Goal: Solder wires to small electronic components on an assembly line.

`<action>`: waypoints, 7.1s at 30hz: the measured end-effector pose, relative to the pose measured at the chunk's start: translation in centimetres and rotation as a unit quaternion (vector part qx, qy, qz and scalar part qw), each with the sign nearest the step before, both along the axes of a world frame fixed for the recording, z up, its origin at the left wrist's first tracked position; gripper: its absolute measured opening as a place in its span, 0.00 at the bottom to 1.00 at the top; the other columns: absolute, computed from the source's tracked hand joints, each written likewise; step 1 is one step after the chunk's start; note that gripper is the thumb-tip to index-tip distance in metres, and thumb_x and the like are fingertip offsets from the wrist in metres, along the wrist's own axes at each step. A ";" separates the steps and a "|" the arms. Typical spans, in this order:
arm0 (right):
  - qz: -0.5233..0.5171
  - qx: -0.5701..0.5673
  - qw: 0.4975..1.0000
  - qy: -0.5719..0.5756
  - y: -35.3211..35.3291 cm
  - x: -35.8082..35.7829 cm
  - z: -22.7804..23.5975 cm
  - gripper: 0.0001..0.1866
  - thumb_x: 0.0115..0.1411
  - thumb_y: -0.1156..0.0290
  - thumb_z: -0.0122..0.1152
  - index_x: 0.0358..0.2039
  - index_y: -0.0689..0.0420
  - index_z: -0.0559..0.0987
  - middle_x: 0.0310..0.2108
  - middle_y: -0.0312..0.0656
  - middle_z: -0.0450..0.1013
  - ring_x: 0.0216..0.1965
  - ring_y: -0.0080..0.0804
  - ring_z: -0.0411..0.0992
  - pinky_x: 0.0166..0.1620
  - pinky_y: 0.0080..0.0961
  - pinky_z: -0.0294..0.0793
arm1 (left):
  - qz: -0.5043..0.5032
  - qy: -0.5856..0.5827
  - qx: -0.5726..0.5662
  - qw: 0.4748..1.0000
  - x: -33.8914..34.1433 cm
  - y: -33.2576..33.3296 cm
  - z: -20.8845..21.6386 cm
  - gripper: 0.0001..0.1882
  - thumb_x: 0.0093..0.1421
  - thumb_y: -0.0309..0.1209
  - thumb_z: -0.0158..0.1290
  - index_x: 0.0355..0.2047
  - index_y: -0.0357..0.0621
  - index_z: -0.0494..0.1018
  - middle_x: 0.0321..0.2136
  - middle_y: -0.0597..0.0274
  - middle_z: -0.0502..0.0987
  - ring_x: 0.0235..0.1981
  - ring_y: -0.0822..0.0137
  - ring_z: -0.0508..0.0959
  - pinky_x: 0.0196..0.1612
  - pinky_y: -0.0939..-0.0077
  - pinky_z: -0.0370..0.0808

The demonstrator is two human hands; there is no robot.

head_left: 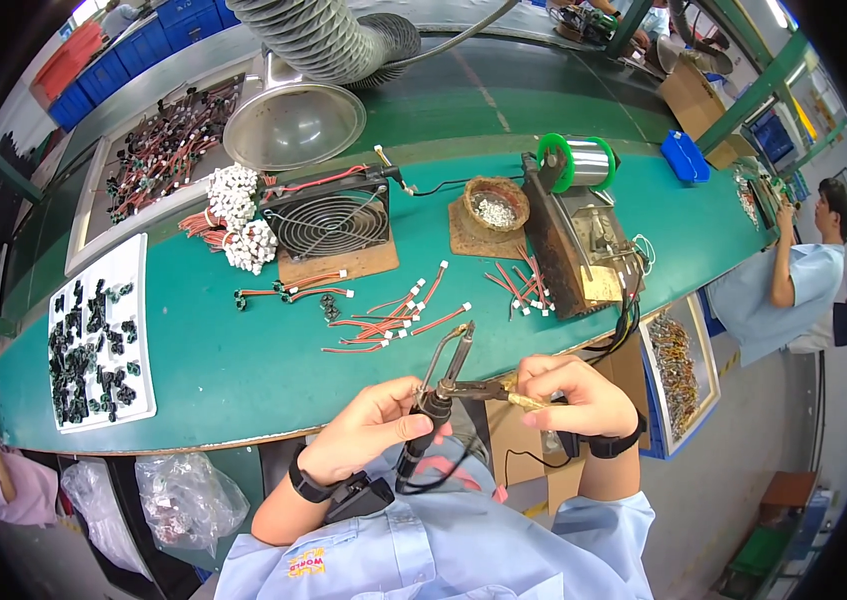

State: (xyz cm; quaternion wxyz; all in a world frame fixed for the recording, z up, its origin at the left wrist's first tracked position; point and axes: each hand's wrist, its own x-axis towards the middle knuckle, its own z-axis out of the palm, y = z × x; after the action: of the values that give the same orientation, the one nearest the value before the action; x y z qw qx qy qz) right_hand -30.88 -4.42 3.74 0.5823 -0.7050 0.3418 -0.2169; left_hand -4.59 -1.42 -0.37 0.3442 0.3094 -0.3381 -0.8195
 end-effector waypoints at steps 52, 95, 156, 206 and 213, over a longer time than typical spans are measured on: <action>-0.006 -0.026 1.000 -0.012 0.6 0.2 0.1 0.12 0.46 0.73 0.63 0.16 0.62 0.68 0.21 0.37 0.63 0.26 0.30 0.61 0.30 0.27 0.60 | -0.036 0.028 -0.032 0.998 0.3 -0.1 -0.5 0.09 0.56 0.27 0.54 0.35 0.40 0.67 0.29 0.62 0.74 0.30 0.72 0.73 0.35 0.79 0.69; -0.053 -0.164 0.974 0.147 1.5 2.0 1.3 0.12 0.46 0.72 0.63 0.15 0.61 0.68 0.21 0.40 0.64 0.27 0.35 0.64 0.31 0.27 0.61 | 0.095 -0.358 -0.235 0.899 -1.7 0.6 -1.2 0.14 0.52 0.29 0.59 0.35 0.36 0.69 0.28 0.66 0.74 0.29 0.75 0.72 0.33 0.83 0.68; -0.191 -0.256 0.932 0.168 2.1 2.0 4.3 0.09 0.44 0.75 0.62 0.19 0.62 0.70 0.18 0.40 0.60 0.22 0.36 0.58 0.26 0.28 0.57 | 0.304 -0.488 -0.441 0.689 -3.8 0.9 -1.7 0.18 0.45 0.28 0.64 0.26 0.37 0.64 0.19 0.58 0.69 0.15 0.68 0.69 0.17 0.75 0.65; -0.201 -0.301 0.915 0.181 2.0 1.6 2.7 0.10 0.46 0.74 0.59 0.16 0.62 0.67 0.16 0.43 0.60 0.20 0.40 0.59 0.24 0.30 0.59 | 0.216 -0.279 -0.271 0.896 -3.3 1.0 -3.1 0.15 0.50 0.26 0.61 0.33 0.35 0.66 0.24 0.62 0.73 0.25 0.74 0.71 0.30 0.80 0.70; -0.209 -0.296 0.912 0.191 1.9 1.9 2.6 0.09 0.46 0.73 0.60 0.17 0.61 0.69 0.17 0.41 0.60 0.21 0.39 0.59 0.26 0.28 0.60 | 0.193 -0.267 -0.250 0.910 -3.0 1.1 -3.5 0.14 0.51 0.24 0.59 0.34 0.34 0.66 0.25 0.63 0.73 0.27 0.76 0.71 0.31 0.81 0.69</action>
State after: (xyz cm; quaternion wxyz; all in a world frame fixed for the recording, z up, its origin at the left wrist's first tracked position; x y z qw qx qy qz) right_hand -28.99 -2.50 6.35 0.2119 -0.7857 0.5058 -0.2864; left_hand -7.63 -0.36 -3.90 0.4584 0.4800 -0.5449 -0.5124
